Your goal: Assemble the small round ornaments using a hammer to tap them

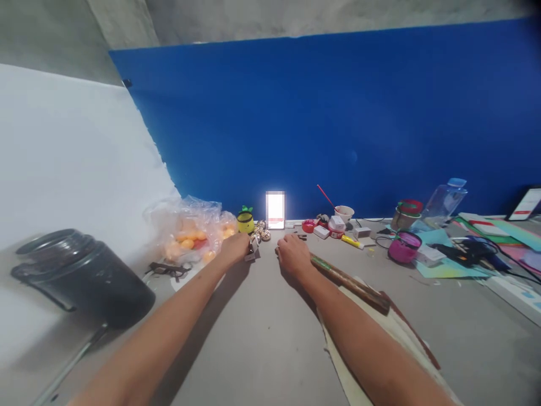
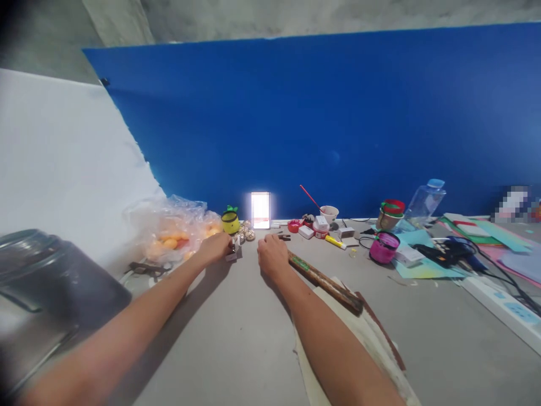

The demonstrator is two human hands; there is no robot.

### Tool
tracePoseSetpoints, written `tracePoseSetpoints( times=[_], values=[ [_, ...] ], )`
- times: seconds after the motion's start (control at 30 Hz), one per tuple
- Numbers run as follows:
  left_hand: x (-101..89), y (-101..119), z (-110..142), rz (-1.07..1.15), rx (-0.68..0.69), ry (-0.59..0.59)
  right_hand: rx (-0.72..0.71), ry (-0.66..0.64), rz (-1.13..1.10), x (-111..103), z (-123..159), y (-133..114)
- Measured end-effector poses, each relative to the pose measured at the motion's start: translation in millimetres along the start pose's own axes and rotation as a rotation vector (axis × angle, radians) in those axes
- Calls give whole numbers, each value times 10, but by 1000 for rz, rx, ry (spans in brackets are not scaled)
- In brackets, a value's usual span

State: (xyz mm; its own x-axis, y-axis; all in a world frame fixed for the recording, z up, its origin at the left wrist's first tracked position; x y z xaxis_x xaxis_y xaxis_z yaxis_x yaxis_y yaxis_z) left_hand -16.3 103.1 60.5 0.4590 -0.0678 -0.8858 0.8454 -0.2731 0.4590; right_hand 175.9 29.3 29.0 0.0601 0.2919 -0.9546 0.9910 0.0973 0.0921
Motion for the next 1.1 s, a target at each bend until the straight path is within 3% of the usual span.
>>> tracePoseSetpoints(
  times=[0.17, 0.5, 1.1],
  values=[
    [5, 71, -36, -72, 36, -42, 12, -4, -15, 47, -30, 94],
    [11, -20, -76, -118, 29, -76, -37, -7, -18, 63, -35, 101],
    [-73, 2, -105, -230, 52, -117, -50, 24, -32, 127, -48, 226]
  ],
)
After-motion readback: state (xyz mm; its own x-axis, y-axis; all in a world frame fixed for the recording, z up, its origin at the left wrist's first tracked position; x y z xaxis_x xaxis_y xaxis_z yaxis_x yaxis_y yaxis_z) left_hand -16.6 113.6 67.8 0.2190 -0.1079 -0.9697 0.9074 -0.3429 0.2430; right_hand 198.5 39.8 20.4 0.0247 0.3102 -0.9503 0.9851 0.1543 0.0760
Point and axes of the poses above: each hand's wrist, its own z-axis away from the middle knuckle, its own x-axis out of the palm, y = z × x, the point moved 1 cm from there along -z, towards the middle knuckle, and after that the axes turned 12 degrees about z, right-handed, at the moved point
